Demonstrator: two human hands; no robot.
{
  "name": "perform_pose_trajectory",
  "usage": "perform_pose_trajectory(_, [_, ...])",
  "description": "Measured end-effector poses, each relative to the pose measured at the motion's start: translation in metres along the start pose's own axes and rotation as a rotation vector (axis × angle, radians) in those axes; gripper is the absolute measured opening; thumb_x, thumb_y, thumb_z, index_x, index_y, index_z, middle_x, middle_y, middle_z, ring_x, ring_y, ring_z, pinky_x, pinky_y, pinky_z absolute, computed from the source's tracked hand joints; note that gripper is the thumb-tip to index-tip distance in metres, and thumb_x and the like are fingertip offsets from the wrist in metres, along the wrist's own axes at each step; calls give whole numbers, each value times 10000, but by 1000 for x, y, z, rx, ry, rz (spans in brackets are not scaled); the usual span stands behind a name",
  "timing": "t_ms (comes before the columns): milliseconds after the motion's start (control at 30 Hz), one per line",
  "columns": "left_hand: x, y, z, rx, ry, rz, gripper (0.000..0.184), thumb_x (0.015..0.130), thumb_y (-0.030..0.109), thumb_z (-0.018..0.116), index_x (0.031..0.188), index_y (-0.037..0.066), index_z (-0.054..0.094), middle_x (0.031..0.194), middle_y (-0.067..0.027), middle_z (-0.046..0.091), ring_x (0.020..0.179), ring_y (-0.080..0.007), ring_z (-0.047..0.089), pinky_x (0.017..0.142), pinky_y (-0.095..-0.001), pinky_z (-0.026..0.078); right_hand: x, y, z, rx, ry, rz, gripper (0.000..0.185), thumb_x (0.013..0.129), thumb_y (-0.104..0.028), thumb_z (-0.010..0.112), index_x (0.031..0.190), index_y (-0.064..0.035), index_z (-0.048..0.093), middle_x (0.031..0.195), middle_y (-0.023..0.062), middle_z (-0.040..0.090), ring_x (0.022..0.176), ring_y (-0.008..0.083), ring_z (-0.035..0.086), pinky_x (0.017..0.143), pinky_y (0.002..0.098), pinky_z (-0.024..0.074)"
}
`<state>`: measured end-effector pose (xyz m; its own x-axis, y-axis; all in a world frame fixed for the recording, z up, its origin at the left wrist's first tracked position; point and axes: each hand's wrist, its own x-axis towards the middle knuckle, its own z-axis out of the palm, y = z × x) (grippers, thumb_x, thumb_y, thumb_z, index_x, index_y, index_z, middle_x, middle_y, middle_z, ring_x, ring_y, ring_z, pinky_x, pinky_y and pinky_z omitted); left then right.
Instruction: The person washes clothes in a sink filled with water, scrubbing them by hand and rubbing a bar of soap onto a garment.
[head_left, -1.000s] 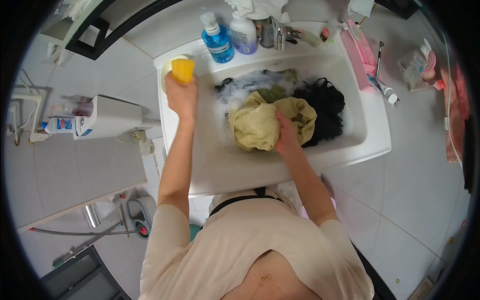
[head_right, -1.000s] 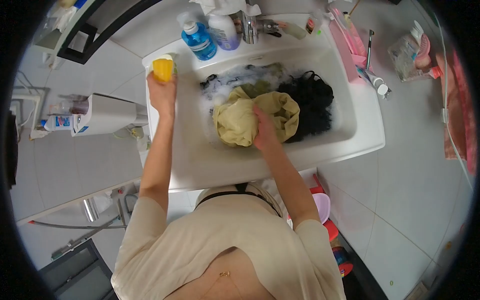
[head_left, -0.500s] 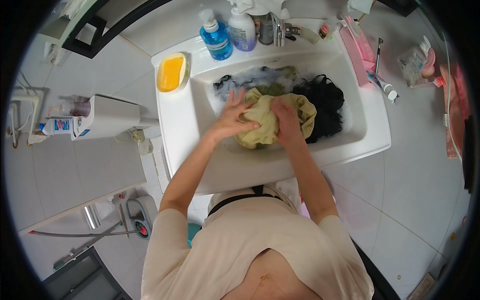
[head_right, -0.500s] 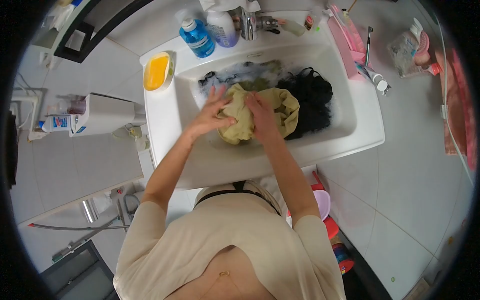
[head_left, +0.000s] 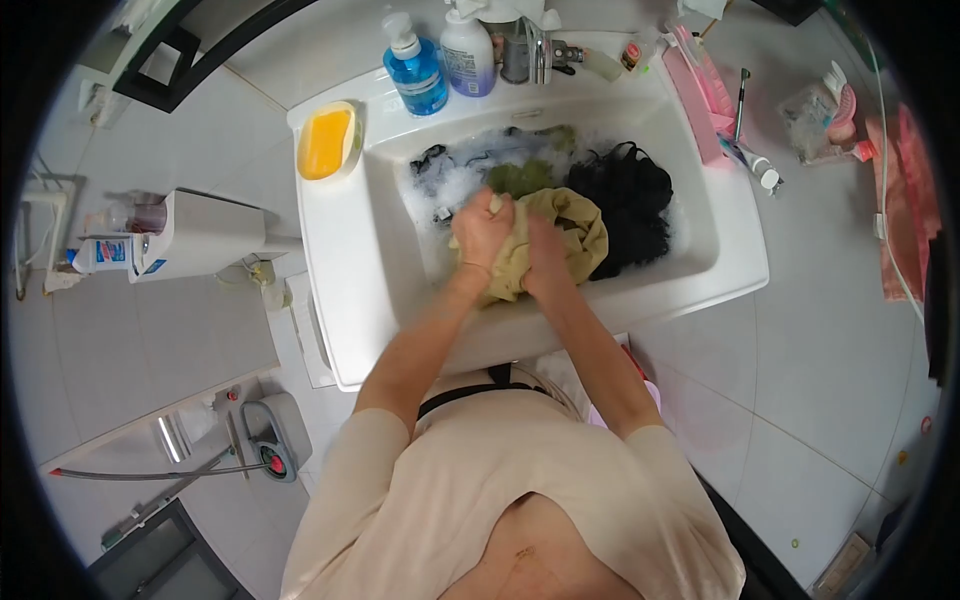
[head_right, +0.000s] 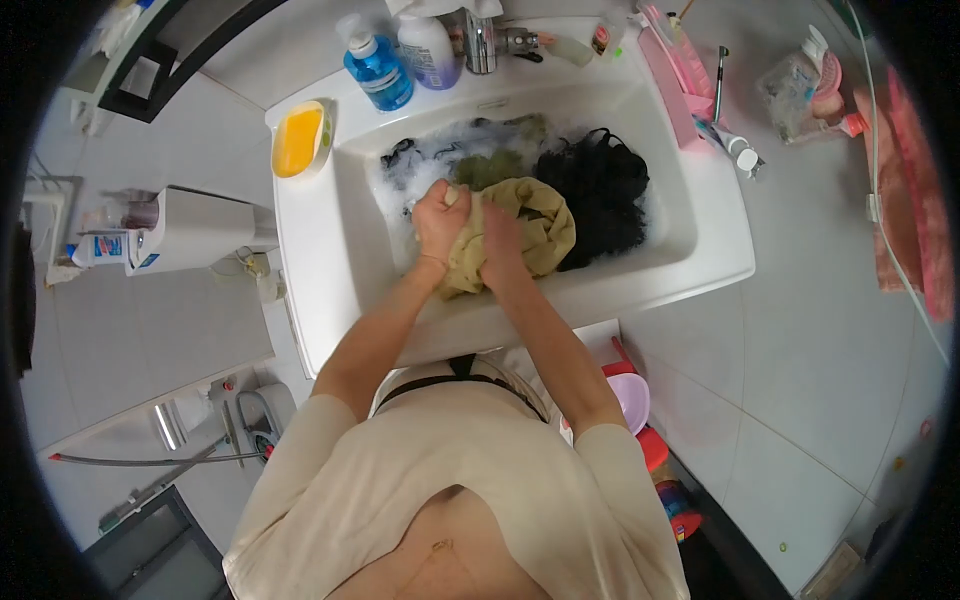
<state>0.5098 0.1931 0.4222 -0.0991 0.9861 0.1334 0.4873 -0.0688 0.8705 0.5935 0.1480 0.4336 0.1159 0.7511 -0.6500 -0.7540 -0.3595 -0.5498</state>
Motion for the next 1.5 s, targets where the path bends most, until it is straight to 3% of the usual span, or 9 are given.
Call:
perform_pose_trajectory(167, [-40,11,9,-54,86,522,205,751,147,637,636,13,531,517,-169,488,413,-224,442,429,-354,393,50,25,-41,-715,-53,-571,301,879,-284,486,1028,-29,542,991,74,556,880,181,534,732,303,453])
perform_pose_trajectory(367, [13,-33,-27,81,136,22,260,748,186,661,615,21,510,551,-156,484,466,-251,467,475,-349,399,-3,0,10,-416,-28,-131,328,840,-243,561,1061,-1,551,953,81,577,899,141,530,773,295,440])
perform_pose_trajectory(567, [2,-44,-93,-52,-74,72,294,742,93,664,556,16,450,532,-68,477,478,-113,425,465,-263,353,6,-37,-29,-1407,-478,-689,498,759,-156,589,1233,-85,455,1172,121,483,1074,232,484,893,346,404])
perform_pose_trajectory(667, [-11,-34,-103,75,-189,527,290,714,96,673,554,28,440,531,-70,462,464,-189,454,451,-267,355,17,-39,-22,-1765,-466,-855,629,753,-117,584,1332,-119,339,1267,180,405,1114,322,465,879,391,431])
perform_pose_trajectory(867, [-26,-19,-99,342,-440,161,282,690,202,700,917,112,560,802,-79,597,674,-257,604,607,-372,479,31,-44,-4,-2138,-305,-464,367,714,-144,609,1074,-84,573,1202,142,489,1117,306,474,871,396,424])
perform_pose_trajectory(1067, [4,-17,-75,349,-508,49,461,638,136,739,1082,114,614,1119,-134,552,989,-275,531,809,-330,450,-39,-94,31,-1834,-278,-1474,202,704,-95,574,899,-48,596,1080,112,553,1017,271,534,856,380,430])
perform_pose_trajectory(1267, [7,-12,-68,-519,-368,225,261,580,104,721,821,38,646,1169,-89,548,1011,-289,503,851,-365,405,15,-54,-12,-92,-144,-225,275,776,7,504,1038,-69,538,1076,67,556,972,213,545,805,315,472])
perform_pose_trajectory(1400, [-31,54,-31,-47,-304,664,125,628,12,655,724,12,576,1066,-128,593,997,-209,525,832,-374,405,49,-12,-26,72,-397,-262,287,863,-72,412,1143,-65,476,946,50,530,853,186,532,755,302,476])
perform_pose_trajectory(1500, [-28,44,-4,127,17,389,175,645,40,664,636,24,490,835,-130,614,777,-213,573,687,-371,437,44,5,-31,-67,-210,-150,285,906,-156,376,1147,-44,479,941,55,519,859,181,516,769,296,455])
